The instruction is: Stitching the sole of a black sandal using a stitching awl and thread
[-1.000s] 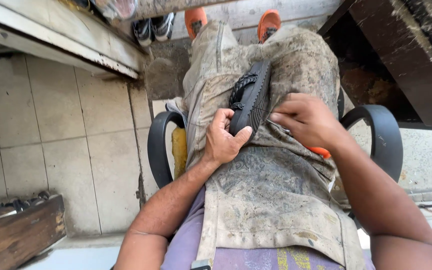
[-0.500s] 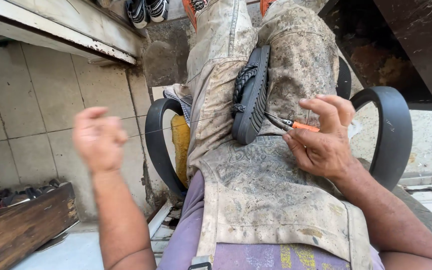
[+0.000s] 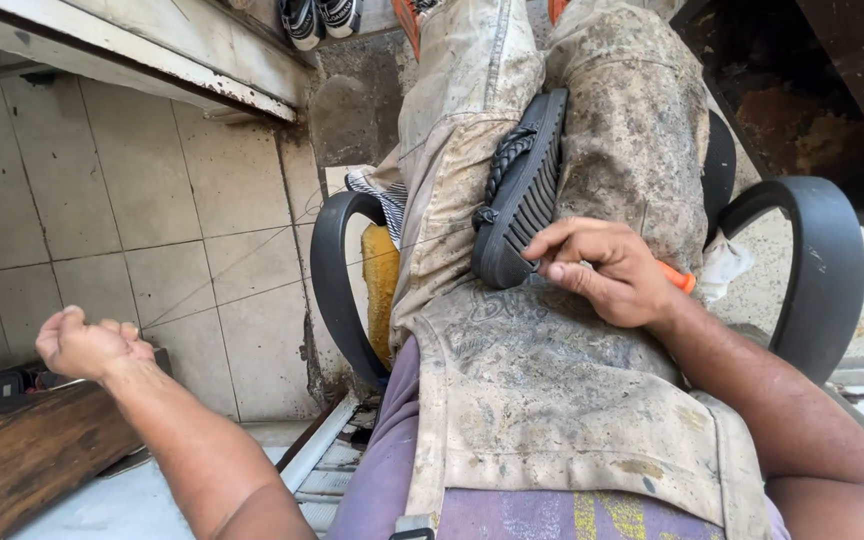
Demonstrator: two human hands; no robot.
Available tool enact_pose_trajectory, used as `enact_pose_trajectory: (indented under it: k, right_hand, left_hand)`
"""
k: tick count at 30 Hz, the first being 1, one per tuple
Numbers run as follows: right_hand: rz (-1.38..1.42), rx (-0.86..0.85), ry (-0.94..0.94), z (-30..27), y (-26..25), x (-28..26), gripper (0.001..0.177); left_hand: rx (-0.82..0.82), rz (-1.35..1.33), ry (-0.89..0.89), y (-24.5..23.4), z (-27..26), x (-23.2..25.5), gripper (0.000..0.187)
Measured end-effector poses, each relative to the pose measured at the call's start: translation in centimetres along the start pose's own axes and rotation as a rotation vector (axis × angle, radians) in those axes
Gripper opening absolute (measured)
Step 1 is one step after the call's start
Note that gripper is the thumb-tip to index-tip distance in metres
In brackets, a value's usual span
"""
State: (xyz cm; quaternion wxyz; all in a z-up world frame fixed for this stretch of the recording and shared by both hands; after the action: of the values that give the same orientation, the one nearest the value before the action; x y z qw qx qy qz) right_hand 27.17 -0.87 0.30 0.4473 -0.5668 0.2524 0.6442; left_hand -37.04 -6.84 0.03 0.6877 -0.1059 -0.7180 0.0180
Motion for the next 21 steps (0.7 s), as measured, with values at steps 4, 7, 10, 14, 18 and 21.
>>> enact_pose_trajectory:
  k: [4, 7, 10, 14, 18, 21]
  right_hand:
    - [0.222, 0.109, 0.095, -0.2, -0.8, 1.7, 0.021]
    - [0.059, 0.254, 0.279, -2.3, -3.7, 0.8, 0.017]
    - [-0.902, 0.371, 0.217, -5.8, -6.8, -0.4, 0.036]
    - [-0.937, -0.165, 0.914, -7.6, -4.7, 0.3, 0.045]
    - [-0.972, -0.186, 0.871, -7.8, -2.8, 1.6, 0.053]
    - [-1.011, -0.404, 0.963, -6.4, -2.9, 0.3, 0.057]
  left_hand:
    - [0.041, -0.062, -0.064, -1.7, 3.3, -2.2, 0.024]
    - [-0.218, 0.280, 0.022, -1.3, 2.3, -1.4, 0.024]
    - [-0.345, 1.292, 0.408, 1.4, -4.5, 3.9, 0.060]
    - [-0.804, 0.293, 0.648, 7.8, -16.6, 3.4, 0.035]
    - [-1.610, 0.697, 0.196, 13.3, -37.3, 7.0, 0.079]
    - [-1.838, 0.941, 0.364, 15.2, -42.8, 3.1, 0.113]
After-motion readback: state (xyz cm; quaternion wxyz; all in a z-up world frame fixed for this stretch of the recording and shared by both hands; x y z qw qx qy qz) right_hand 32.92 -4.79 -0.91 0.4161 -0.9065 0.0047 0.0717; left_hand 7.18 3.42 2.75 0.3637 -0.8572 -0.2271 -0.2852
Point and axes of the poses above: each hand's wrist, its own z-axis towards the middle knuckle, its own y-axis out of the palm, x = y × z, the point moved 3 cm from there along z, towards the middle knuckle, and after that the axes turned 2 degrees about -z, right-handed, at the moved point
